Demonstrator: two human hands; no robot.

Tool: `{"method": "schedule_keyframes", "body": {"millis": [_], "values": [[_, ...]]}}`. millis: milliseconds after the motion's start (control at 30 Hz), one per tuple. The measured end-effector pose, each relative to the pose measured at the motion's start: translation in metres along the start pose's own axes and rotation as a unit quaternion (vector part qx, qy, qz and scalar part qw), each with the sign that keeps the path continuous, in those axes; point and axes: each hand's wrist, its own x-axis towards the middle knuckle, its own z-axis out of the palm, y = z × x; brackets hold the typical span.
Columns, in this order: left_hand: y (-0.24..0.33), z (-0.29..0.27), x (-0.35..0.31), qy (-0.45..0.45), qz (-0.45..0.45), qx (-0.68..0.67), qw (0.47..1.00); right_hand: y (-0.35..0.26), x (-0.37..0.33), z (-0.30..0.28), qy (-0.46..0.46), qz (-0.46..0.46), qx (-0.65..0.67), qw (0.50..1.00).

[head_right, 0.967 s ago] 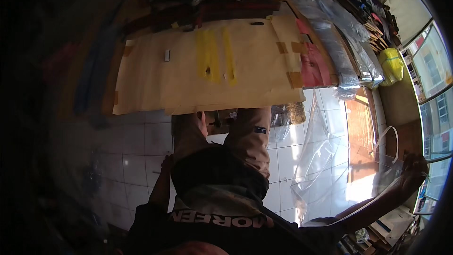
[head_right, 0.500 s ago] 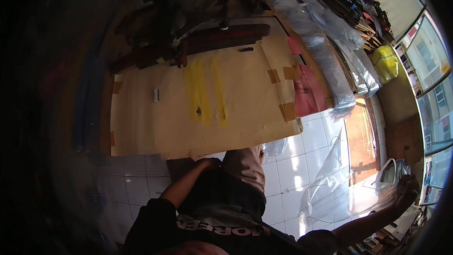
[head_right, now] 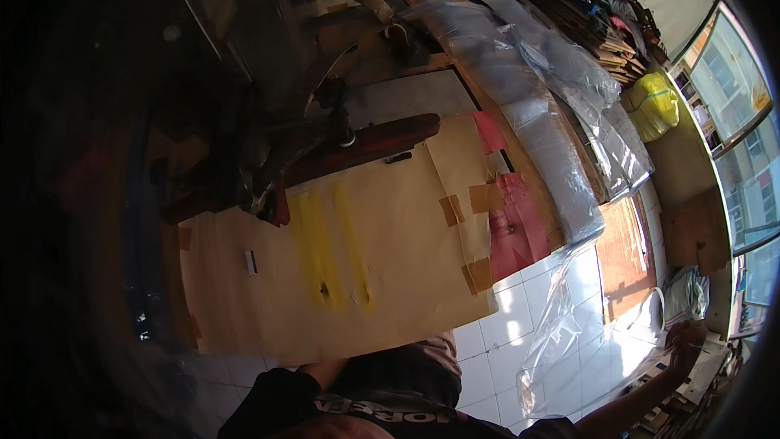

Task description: The person aligns a large plastic sheet on a work surface, then picks up and inspects the edges and corners of the sheet by hand.

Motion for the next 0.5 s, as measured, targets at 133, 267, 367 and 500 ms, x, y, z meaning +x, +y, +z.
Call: {"method": "schedule_keyframes", "body": {"millis": [133,267,367,500], "values": [[0.016,-0.008,-0.012,0.008,-0.004,-0.013,1.000,0.000,0.020,-0.012,0.066,0.049,-0.044,0.996],[0.027,-0.011,-0.014,0.000,-0.011,-0.022,1.000,0.002,0.028,-0.018,0.152,0.117,-0.006,0.981],[0.034,-0.014,-0.013,-0.003,-0.019,-0.028,0.999,0.003,0.036,-0.018,0.127,0.114,-0.024,0.985],[0.041,-0.021,-0.010,-0.009,-0.023,-0.029,0.999,0.005,0.039,-0.014,0.107,0.101,-0.028,0.989]]}}
